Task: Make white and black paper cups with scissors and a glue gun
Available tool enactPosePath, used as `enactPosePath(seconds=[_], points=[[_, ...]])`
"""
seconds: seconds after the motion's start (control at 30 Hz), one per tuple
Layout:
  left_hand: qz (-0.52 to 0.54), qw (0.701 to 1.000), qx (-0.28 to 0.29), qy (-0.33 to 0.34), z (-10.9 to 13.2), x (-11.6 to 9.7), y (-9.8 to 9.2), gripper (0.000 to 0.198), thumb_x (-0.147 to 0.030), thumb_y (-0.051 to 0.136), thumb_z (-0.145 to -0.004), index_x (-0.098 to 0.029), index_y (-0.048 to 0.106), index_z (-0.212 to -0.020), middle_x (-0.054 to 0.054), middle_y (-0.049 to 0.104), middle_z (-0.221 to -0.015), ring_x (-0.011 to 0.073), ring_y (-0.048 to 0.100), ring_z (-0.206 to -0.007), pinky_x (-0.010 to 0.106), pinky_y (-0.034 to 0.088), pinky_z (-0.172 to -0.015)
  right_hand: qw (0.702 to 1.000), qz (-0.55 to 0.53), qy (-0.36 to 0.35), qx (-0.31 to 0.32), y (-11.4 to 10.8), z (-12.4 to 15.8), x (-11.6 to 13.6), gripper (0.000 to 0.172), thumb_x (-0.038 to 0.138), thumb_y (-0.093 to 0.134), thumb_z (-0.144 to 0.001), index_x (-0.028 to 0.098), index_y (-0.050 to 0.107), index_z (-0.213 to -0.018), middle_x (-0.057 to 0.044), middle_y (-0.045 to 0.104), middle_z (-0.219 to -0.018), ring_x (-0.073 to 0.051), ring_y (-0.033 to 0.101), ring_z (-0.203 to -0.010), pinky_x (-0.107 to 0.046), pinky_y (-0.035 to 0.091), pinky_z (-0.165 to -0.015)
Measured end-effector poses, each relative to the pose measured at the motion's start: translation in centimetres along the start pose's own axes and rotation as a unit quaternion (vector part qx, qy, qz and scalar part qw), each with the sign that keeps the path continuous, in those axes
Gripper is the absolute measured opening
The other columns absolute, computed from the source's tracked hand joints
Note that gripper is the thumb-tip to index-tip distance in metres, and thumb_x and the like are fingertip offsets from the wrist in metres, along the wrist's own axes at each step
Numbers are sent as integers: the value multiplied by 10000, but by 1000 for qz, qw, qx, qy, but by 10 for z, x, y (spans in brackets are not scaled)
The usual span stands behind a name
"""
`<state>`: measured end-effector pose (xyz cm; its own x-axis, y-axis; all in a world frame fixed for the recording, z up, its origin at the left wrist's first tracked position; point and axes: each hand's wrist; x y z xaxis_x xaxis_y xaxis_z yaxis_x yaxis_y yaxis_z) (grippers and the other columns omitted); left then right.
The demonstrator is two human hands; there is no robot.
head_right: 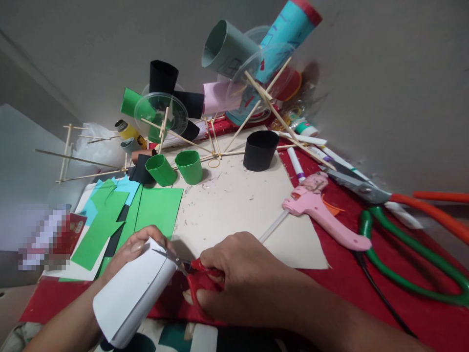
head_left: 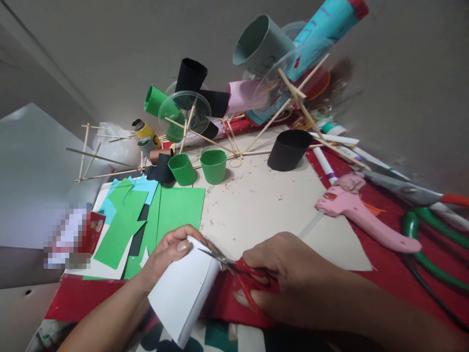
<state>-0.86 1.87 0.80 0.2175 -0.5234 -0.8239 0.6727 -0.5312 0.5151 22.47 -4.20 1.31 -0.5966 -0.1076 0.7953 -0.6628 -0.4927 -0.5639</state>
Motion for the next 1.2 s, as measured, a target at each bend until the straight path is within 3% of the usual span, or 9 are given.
enactPosePath(seconds=[0.27, 0.53, 0.93, 1.2], points=[[-4, 1000, 4, 2, 0, 1, -1, 288, -418, 718, -797, -164, 695, -931, 84, 751, -919, 180, 710, -747, 227, 522, -630, 998, -63, 24, 14, 2, 0, 0, 256, 258, 568, -701, 189, 385, -537, 78, 347, -467, -68, 286, -455, -238, 195, -425], [12, 1000, 14, 10, -2, 0, 2, 264, -391, 709, -809, -153, 693, -922, 82, 753, -917, 188, 714, -756, 251, 536, -664, 996, -88, -9, 9, 4, 0, -6, 336, 297, 583, -762, 180, 373, -528, 75, 321, -479, -67, 286, -476, -242, 170, -443], [1, 999, 31, 21, -2, -1, 3, 254, -385, 688, -824, -155, 697, -933, 79, 743, -892, 186, 702, -744, 257, 527, -658, 997, -69, -44, 8, 6, -1, -9, 266, 191, 546, -764, 170, 436, -523, 75, 328, -474, -65, 278, -475, -252, 146, -456], [-68, 998, 10, -14, 3, -2, 0, 296, -427, 713, -788, -172, 706, -938, 81, 745, -895, 170, 686, -743, 235, 497, -654, 998, -61, -19, 18, 2, 0, -3, 275, 211, 546, -712, 177, 338, -536, 79, 295, -477, -62, 253, -469, -232, 157, -422]])
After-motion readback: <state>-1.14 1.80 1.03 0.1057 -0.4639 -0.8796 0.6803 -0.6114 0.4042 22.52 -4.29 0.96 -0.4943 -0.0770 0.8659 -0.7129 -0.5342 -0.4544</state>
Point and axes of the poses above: each hand's wrist, its own z-axis away from the middle knuckle, its own y-axis out of the palm, x = y × z
